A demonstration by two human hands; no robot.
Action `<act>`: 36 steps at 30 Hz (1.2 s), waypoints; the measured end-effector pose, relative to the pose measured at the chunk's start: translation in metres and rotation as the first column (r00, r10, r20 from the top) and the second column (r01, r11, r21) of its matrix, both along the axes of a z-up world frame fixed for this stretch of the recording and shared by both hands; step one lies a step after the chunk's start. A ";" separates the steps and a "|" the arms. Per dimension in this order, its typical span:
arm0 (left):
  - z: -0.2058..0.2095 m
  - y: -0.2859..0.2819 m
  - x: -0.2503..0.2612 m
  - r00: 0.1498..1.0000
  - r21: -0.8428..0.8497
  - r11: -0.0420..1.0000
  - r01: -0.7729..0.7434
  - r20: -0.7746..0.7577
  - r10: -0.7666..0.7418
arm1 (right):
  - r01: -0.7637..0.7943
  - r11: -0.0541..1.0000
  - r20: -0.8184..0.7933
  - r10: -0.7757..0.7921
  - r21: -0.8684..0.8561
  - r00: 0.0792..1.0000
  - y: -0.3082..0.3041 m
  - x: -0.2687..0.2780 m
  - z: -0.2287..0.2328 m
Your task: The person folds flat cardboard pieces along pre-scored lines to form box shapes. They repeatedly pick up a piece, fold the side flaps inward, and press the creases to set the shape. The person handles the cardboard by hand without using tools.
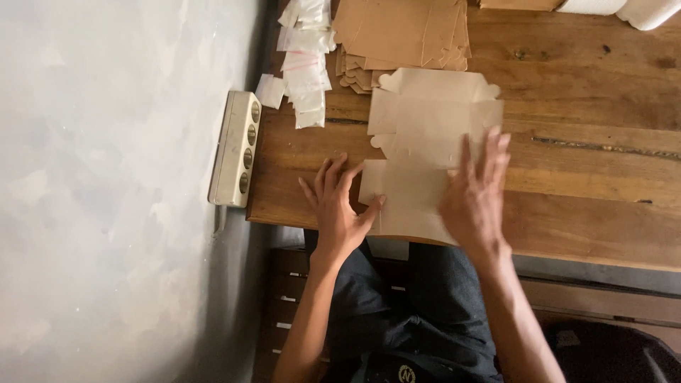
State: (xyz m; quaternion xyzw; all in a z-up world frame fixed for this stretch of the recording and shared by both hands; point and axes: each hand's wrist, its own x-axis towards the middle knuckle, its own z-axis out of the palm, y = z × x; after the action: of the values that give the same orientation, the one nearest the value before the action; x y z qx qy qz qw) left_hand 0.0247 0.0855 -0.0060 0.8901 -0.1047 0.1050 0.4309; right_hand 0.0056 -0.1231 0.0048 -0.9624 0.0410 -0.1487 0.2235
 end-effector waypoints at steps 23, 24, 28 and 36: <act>-0.003 -0.012 -0.015 0.973 0.017 0.979 0.201 0.114 -0.202 | -0.210 0.977 -0.129 0.211 0.027 0.969 0.028 -0.009 0.000; -0.002 -0.012 -0.014 0.971 0.019 0.979 0.203 0.121 -0.204 | -0.210 0.978 -0.132 0.206 -0.018 0.970 0.029 -0.009 0.001; 0.002 -0.011 -0.015 0.971 0.019 0.975 0.222 0.086 -0.222 | -0.197 0.980 -0.128 0.195 -0.006 0.972 0.030 -0.012 0.000; 0.005 -0.027 -0.019 0.998 0.072 0.997 -0.020 0.063 0.016 | -0.184 0.983 -0.139 0.182 0.002 0.973 0.030 -0.015 0.003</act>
State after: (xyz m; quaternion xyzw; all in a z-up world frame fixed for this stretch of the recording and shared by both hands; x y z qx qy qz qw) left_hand 0.0059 0.0588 -0.0010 0.9024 -0.1138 0.1329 0.3938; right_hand -0.0089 -0.0928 0.0074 -0.9713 -0.0331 -0.0603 0.2277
